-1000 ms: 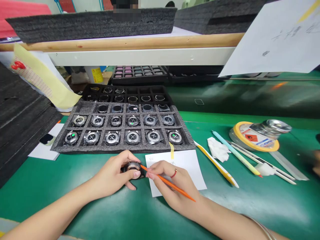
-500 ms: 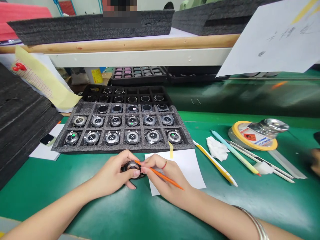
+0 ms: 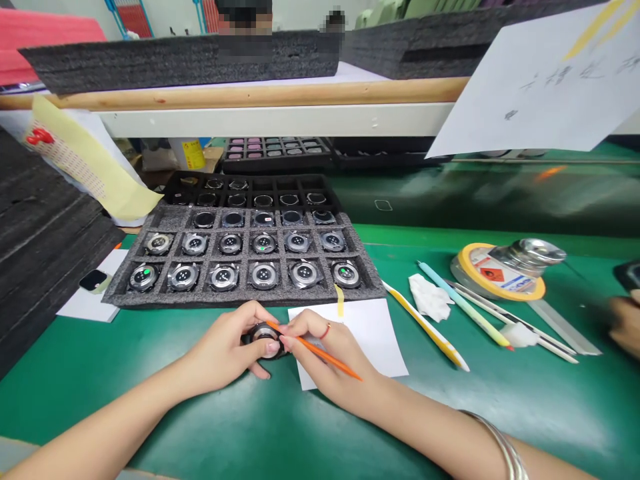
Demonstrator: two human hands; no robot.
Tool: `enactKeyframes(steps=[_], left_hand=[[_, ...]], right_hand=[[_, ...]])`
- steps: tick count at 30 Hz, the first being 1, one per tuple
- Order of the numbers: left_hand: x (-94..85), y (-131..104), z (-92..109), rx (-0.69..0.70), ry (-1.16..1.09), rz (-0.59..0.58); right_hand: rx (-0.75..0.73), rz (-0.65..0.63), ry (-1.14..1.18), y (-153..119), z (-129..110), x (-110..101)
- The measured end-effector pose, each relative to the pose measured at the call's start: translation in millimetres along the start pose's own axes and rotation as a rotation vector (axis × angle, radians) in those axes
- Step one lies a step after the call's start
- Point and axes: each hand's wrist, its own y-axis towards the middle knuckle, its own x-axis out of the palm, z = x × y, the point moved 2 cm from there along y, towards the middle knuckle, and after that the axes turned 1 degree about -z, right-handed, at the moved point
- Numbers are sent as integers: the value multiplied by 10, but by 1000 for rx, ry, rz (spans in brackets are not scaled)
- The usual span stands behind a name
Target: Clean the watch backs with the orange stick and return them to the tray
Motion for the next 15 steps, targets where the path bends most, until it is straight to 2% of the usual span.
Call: enactKeyframes(steps=[10,15], left_hand=[[17,-13,26,-17,2,-18],[10,-12,5,-16,25,-31]], right_hand=[[2,-13,11,-22,-11,2],[52,1,8,-88,-7,-38]])
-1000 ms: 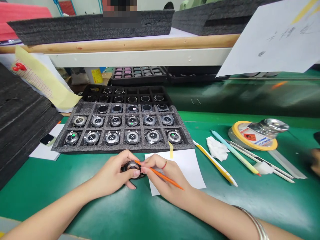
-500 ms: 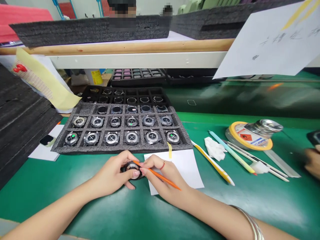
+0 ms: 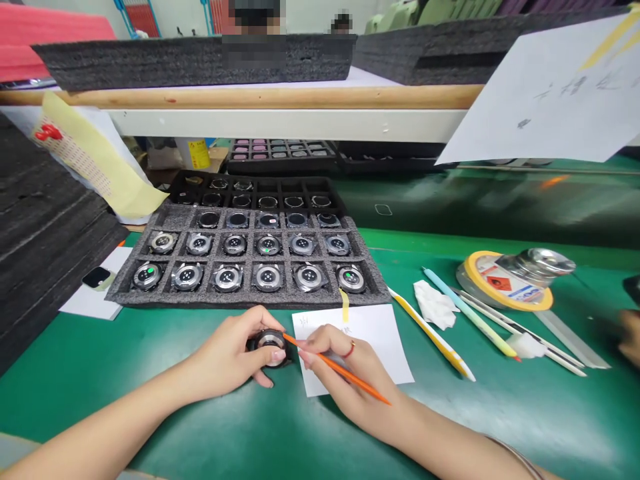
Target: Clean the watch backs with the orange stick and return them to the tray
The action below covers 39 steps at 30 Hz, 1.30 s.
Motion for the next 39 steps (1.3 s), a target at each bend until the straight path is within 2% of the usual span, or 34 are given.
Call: enactKeyframes(steps=[6,12,18,23,29,34,39], left_hand=[[3,-6,-7,4,4,24],[6,5,-20,0,17,13],[2,-8,-23,11,35,38],[4,-4,-17,-3,33,28],[0,-18,-2,15,50,12],[-14,-38,-17,-6,73,7],[-39,-43,-17,19,90,46]], right_hand=[[-63,-9,-18,51,3,23],[-18,1,-28,2,-14,-11],[-48,0,-9,39,4,31],[20,-11,-1,-25,-15,-19],[21,-15,29,42,-23,22],[70,-20,53,-92,-66,5],[134,-62,-26,-136,-95,20]])
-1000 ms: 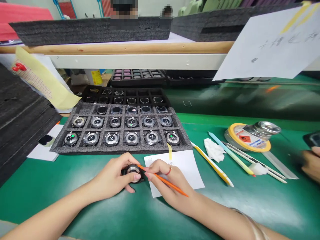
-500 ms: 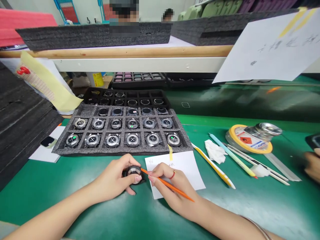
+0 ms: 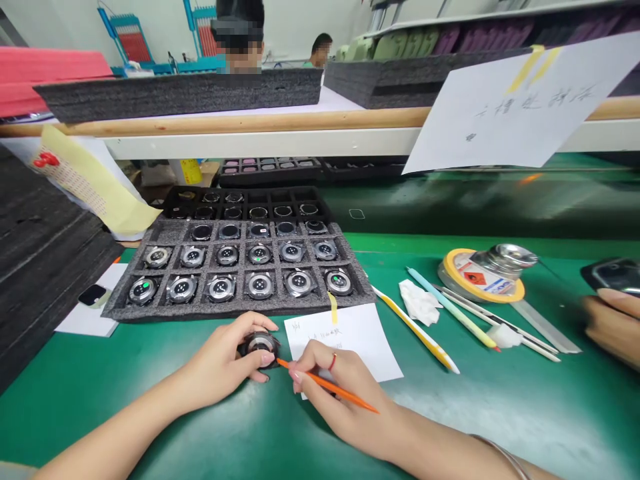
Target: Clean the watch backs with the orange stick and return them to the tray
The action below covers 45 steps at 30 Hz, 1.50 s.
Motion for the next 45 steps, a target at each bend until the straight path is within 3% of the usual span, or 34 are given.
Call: enactKeyframes(steps=[5,11,15,21,26,31,37,45], left_hand=[[12,1,-6,57,-6,21],[81,5,5,64,-66,81],[85,17,10,38,-75,125],[59,11,-22,15,54,69],[42,45,-35,12,-108,58],[20,55,-29,9,-121,33],[9,59,-54,18,-151,7],[17,69,-22,21,-136,22]], right_hand=[[55,84,113,111,8,-58],[-180,254,122,108,-73,-140],[-256,182,73,96,-98,-112],[-273,90,-4,138,-44,-107],[-320,45,-46,132,-23,-104],[-386,-18,-120,71,-14,-41],[-421,102,-107,153,-8,-60],[-363,70,-104,149,18,-60]])
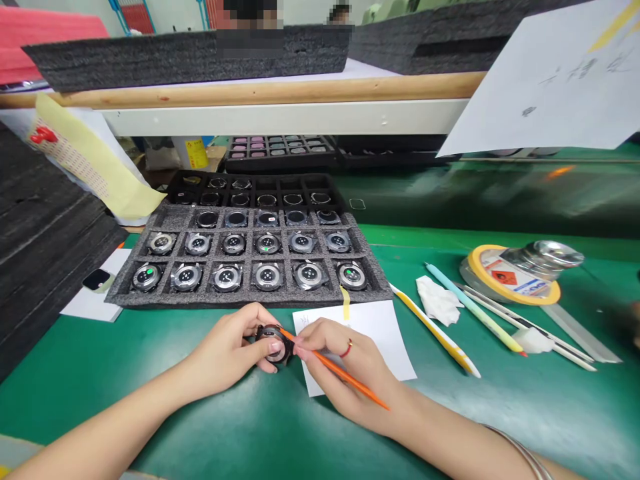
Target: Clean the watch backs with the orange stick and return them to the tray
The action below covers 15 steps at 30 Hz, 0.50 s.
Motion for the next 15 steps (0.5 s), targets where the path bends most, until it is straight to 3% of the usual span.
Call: enactKeyframes(steps=[9,12,15], left_hand=[[5,-31,7,-8,19,8],[0,-49,41,38,127,-22],[-20,-68,92,78,296,-57]], right_hand=[[89,-52,-24,-162,-55,46],[141,-71,-20,-125,-60,53],[254,1,34,-82,-26,-4]])
